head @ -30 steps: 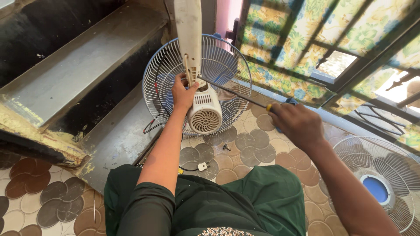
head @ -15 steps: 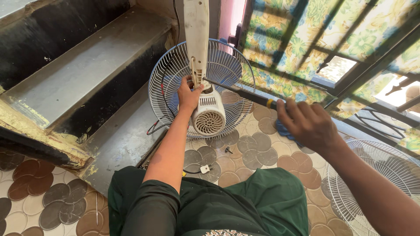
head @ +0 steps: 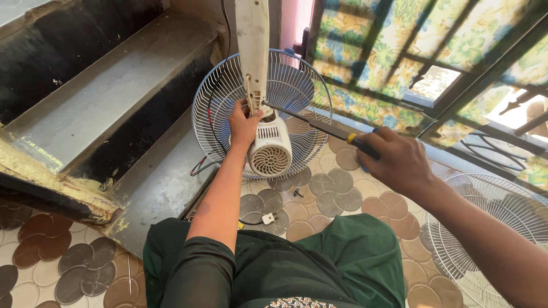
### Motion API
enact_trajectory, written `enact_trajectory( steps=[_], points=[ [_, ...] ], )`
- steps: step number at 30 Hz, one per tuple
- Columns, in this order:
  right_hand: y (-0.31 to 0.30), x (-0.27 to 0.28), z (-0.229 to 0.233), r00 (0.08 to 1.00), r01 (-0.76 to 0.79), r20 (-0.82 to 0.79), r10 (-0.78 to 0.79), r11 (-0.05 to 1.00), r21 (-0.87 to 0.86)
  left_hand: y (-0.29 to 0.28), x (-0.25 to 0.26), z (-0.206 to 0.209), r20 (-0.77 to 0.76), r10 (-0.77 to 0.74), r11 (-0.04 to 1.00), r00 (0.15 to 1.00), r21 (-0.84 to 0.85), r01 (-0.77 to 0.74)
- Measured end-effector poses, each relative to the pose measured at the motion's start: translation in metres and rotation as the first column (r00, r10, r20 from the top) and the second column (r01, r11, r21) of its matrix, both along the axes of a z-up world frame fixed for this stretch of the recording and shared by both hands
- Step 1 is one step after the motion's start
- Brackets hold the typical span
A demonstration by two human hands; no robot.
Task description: The person wipes the fan motor housing with a blue cloth, then reattaches the fan stand to the motor assembly. Using a screwdriver, they tighten the screws securing the stand to the motor housing.
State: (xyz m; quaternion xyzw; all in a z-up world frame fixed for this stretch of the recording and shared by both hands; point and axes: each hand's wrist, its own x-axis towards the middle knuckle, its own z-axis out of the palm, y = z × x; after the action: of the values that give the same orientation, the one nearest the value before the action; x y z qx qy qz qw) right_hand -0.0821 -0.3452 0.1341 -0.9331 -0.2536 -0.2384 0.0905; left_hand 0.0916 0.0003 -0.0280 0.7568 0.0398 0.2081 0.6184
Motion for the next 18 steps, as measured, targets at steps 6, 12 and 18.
enact_trajectory(
  steps=[6, 12, 18],
  points=[
    [-0.012, 0.028, -0.005, 0.521, 0.551, -0.821, 0.235, 0.642, 0.533, 0.001, 0.0, -0.003, -0.014, -0.006, 1.0, 1.0, 0.016, 0.006],
    [-0.001, 0.016, -0.016, 0.525, 0.531, -0.851, 0.014, 0.776, 0.34, 0.001, 0.001, -0.006, 0.016, -0.008, 0.999, 1.0, -0.037, 0.008],
    [0.012, -0.017, -0.001, 0.951, -0.039, 0.252, 0.178, 0.879, -0.474, 0.003, 0.006, -0.006, 0.006, 0.0, 1.0, 1.0, -0.024, 0.0]
  ],
)
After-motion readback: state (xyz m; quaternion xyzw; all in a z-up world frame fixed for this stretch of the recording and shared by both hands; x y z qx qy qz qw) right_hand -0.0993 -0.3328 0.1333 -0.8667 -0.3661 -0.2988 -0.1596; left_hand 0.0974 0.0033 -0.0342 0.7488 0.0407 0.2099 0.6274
